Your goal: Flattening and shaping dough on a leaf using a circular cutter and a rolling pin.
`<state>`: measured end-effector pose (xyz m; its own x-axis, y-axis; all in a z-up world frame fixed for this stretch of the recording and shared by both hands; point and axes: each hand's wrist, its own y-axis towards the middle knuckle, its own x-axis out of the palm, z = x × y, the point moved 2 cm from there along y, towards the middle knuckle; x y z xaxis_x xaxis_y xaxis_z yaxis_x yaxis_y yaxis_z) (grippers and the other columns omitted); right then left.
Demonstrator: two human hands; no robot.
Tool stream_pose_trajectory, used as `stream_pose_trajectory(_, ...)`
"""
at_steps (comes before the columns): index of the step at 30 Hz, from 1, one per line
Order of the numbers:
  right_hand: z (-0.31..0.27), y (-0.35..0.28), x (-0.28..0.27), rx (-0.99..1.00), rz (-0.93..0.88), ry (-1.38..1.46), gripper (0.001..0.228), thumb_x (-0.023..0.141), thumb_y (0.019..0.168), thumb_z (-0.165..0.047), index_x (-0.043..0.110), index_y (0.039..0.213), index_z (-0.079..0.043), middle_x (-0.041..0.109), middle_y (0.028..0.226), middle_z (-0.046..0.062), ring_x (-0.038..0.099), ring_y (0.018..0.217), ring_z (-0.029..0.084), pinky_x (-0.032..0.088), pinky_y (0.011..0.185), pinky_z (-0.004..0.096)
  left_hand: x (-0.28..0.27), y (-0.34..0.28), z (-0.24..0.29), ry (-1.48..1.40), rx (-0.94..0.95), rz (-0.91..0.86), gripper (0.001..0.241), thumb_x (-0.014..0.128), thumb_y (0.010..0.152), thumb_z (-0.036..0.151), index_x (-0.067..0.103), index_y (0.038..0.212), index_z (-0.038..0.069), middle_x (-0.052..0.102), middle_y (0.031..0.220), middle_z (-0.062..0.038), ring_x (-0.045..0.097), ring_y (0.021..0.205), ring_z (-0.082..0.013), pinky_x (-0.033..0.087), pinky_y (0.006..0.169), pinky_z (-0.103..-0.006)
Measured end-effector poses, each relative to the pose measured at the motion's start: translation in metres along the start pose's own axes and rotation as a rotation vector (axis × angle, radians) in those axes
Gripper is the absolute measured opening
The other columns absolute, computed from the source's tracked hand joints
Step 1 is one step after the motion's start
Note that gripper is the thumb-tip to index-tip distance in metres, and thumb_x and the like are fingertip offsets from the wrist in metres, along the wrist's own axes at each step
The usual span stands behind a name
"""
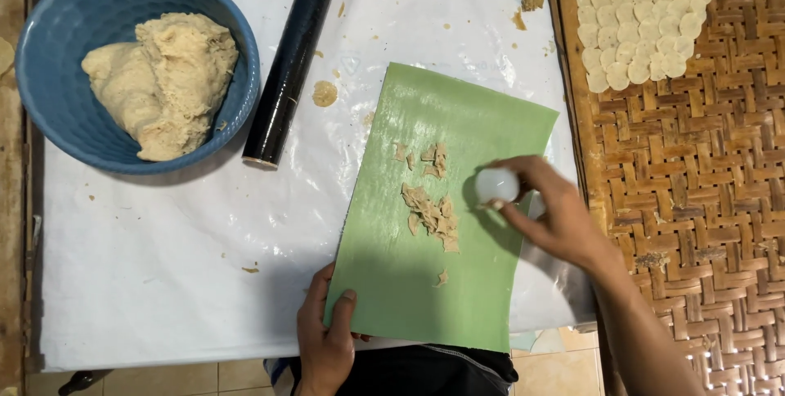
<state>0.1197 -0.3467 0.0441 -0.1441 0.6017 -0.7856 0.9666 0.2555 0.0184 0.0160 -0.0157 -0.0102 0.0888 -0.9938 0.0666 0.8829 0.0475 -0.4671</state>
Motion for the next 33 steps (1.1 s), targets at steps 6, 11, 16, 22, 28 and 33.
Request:
stream_pose_trajectory(6, 0.067, -0.014, 0.011, 0.156, -0.009, 0.737, 0.044, 0.056, 0.087, -0.002, 0.048, 0.131, -0.001, 0.067, 0.116, 0.017, 0.067, 0.099, 0.025, 0.06, 0.088, 0.039, 0.0, 0.001, -0.004, 0.023, 0.0, 0.007, 0.043, 0.05, 0.086, 0.004, 0.062, 0.127, 0.001, 0.069, 0.074, -0.013, 0.054, 0.045, -0.0187, 0.048, 0.04, -0.0325)
stream_pose_trajectory(11, 0.076, -0.01, 0.022, 0.242, 0.003, 1.094, 0.044, 0.049, 0.09, -0.004, 0.045, 0.133, 0.001, 0.057, 0.118, 0.023, 0.059, 0.097, 0.027, 0.054, 0.082, 0.038, 0.0, 0.001, -0.003, 0.018, 0.014, 0.006, 0.041, 0.051, 0.086, 0.001, 0.063, 0.125, 0.001, 0.068, 0.071, -0.012, 0.054, 0.043, -0.0181, 0.047, 0.039, -0.0318)
stream_pose_trajectory(16, 0.038, -0.004, 0.007, 0.236, 0.056, 0.614, 0.05, 0.047, 0.1, -0.011, 0.042, 0.147, 0.003, 0.062, 0.109, 0.018, 0.064, 0.093, 0.024, 0.061, 0.081, 0.04, 0.0, 0.001, -0.006, 0.02, 0.025, 0.004, 0.042, 0.05, 0.086, 0.001, 0.062, 0.127, 0.002, 0.069, 0.073, -0.012, 0.054, 0.044, -0.0172, 0.048, 0.039, -0.031)
stream_pose_trajectory(22, 0.012, -0.008, 0.01, -0.148, 0.208, -0.095, 0.052, 0.074, 0.086, -0.005, 0.051, 0.13, 0.007, 0.061, 0.124, 0.029, 0.067, 0.107, 0.039, 0.064, 0.092, 0.048, 0.0, 0.001, -0.005, 0.022, 0.05, -0.006, 0.041, 0.05, 0.086, 0.002, 0.062, 0.125, 0.001, 0.068, 0.072, -0.012, 0.055, 0.044, -0.0177, 0.047, 0.04, -0.031)
stream_pose_trajectory(28, 0.025, -0.005, 0.013, -0.41, 0.462, -0.252, 0.054, 0.079, 0.086, -0.006, 0.051, 0.131, 0.0, 0.053, 0.138, 0.024, 0.061, 0.127, 0.037, 0.06, 0.103, 0.044, 0.003, 0.004, -0.005, 0.056, 0.026, 0.021, 0.041, 0.053, 0.086, 0.004, 0.063, 0.126, 0.002, 0.07, 0.081, -0.013, 0.055, 0.05, -0.0186, 0.052, 0.041, -0.033)
stream_pose_trajectory(33, 0.025, -0.003, -0.014, -0.039, 0.454, -0.297, 0.051, 0.071, 0.095, -0.002, 0.046, 0.135, 0.015, 0.06, 0.119, 0.032, 0.066, 0.092, 0.039, 0.06, 0.074, 0.044, 0.0, 0.001, -0.009, 0.088, 0.017, 0.035, 0.042, 0.052, 0.085, 0.005, 0.064, 0.126, 0.003, 0.071, 0.081, -0.012, 0.055, 0.05, -0.0181, 0.049, 0.043, -0.0322)
